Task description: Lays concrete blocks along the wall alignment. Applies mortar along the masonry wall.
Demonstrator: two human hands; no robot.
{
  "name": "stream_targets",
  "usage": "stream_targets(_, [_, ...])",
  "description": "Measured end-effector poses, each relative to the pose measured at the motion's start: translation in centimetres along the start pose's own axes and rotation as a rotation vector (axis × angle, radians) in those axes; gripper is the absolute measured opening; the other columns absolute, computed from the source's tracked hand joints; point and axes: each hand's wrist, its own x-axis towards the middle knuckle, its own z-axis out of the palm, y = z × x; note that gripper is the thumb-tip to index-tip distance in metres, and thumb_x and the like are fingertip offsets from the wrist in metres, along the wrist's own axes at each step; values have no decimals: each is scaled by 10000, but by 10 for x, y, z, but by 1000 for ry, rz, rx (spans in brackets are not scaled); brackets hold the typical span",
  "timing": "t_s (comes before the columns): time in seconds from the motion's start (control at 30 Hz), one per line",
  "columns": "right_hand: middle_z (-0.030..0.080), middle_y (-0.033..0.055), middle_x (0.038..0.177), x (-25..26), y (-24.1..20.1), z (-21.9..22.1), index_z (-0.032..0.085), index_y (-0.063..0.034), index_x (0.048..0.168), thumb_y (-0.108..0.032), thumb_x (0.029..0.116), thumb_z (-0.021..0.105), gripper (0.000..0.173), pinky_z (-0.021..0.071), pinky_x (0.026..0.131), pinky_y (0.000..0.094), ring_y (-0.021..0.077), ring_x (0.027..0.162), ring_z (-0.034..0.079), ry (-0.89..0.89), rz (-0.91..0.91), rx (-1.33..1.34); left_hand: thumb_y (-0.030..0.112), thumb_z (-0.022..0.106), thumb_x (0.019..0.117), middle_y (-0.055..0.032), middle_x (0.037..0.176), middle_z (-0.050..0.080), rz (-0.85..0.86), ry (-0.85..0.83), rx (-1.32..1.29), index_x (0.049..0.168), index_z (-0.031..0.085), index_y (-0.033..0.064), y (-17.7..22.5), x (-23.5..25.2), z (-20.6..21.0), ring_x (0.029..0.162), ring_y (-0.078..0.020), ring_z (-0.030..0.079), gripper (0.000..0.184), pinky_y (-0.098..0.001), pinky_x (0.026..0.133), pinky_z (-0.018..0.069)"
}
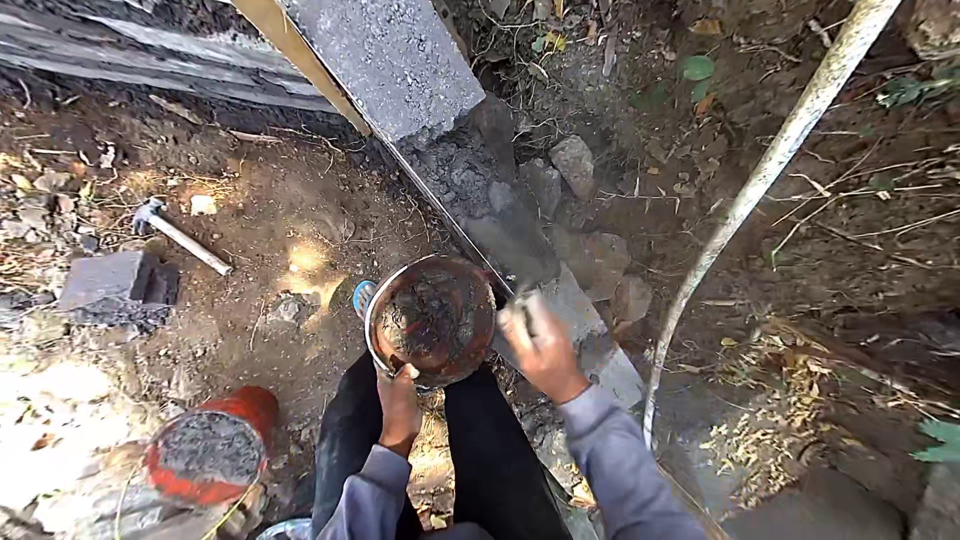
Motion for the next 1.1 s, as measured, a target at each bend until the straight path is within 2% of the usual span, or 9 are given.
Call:
stream_targets(0.1, [720, 181, 1012, 29, -28, 66, 630, 11, 1247, -363, 1060, 531, 430, 556, 922, 511, 310, 1000, 705, -169, 180, -40, -80, 519, 932, -173, 1181, 602, -53, 61, -6, 1469, 378, 49, 2, 17, -17, 947, -219, 645, 570, -413, 761, 581])
stream_targets(0.17, [693, 215, 1134, 67, -16, 99, 550, -31, 1344, -420, 1096, 442, 475, 529, 965, 568, 369, 1104, 675, -265, 391, -67, -72, 514, 936, -161, 1067, 616, -76, 103, -8, 1420, 394, 54, 7, 26, -23, 839, -221, 652, 514, -416, 674, 581])
stream_targets(0.37, [612, 228, 1402, 32, 90, 83, 454, -92, 1543, -479, 1088, 406, 598, 419, 1130, 590, 396, 1332, 566, -302, 687, -267, -28, 491, 986, -178, 1172, 602, -45, 113, -35, 1507, 316, 99, 29, 57, -57, 904, -242, 666, 564, -434, 712, 593])
stream_targets(0.47, [633, 250, 1352, -10, 116, 68, 498, -45, 1484, -453, 1097, 402, 570, 443, 1102, 594, 404, 1290, 598, -287, 759, -357, -23, 495, 991, -187, 1233, 591, -28, 99, -55, 1517, 320, 86, 42, 60, -72, 970, -242, 660, 564, -436, 762, 590])
stream_targets(0.53, [656, 276, 1283, -32, 89, 68, 533, -11, 1434, -421, 1108, 374, 547, 463, 1065, 608, 429, 1234, 626, -246, 718, -381, -16, 495, 1003, -201, 1300, 567, -20, 91, -47, 1531, 313, 65, 53, 59, -80, 1042, -254, 638, 565, -446, 830, 573])
stream_targets(0.67, [729, 243, 1053, -38, -21, 91, 618, -22, 1332, -399, 1088, 350, 523, 552, 854, 620, 434, 995, 720, -259, 258, -537, -53, 500, 975, -222, 1435, 503, 44, 68, -23, 1574, 251, 32, 70, 52, -103, 1194, -261, 600, 654, -423, 967, 542])
stream_targets(0.87, [625, 311, 1289, 56, -148, 155, 440, -9, 1509, -222, 1067, 479, 492, 520, 884, 675, 510, 1124, 644, -603, 275, -785, -51, 517, 903, -209, 1473, 493, 182, -116, 115, 1582, 253, -1, 112, 21, -133, 1223, -204, 598, 730, -360, 998, 529])
stream_targets(1.0, [582, 329, 1331, 40, -183, 195, 498, 53, 1411, -74, 1062, 438, 376, 530, 898, 651, 509, 1154, 631, -721, 93, -798, -48, 521, 913, -192, 1559, 423, 262, -190, 149, 1609, 219, 19, 151, 25, -144, 1320, -192, 544, 761, -350, 1075, 484])
stream_targets(1.1, [596, 317, 1324, 29, -202, 176, 488, 33, 1445, -85, 1071, 402, 402, 522, 908, 652, 506, 1156, 632, -780, -3, -862, -73, 516, 903, -207, 1504, 460, 244, -169, 54, 1598, 213, 9, 164, 30, -145, 1245, -195, 582, 763, -340, 1018, 512])
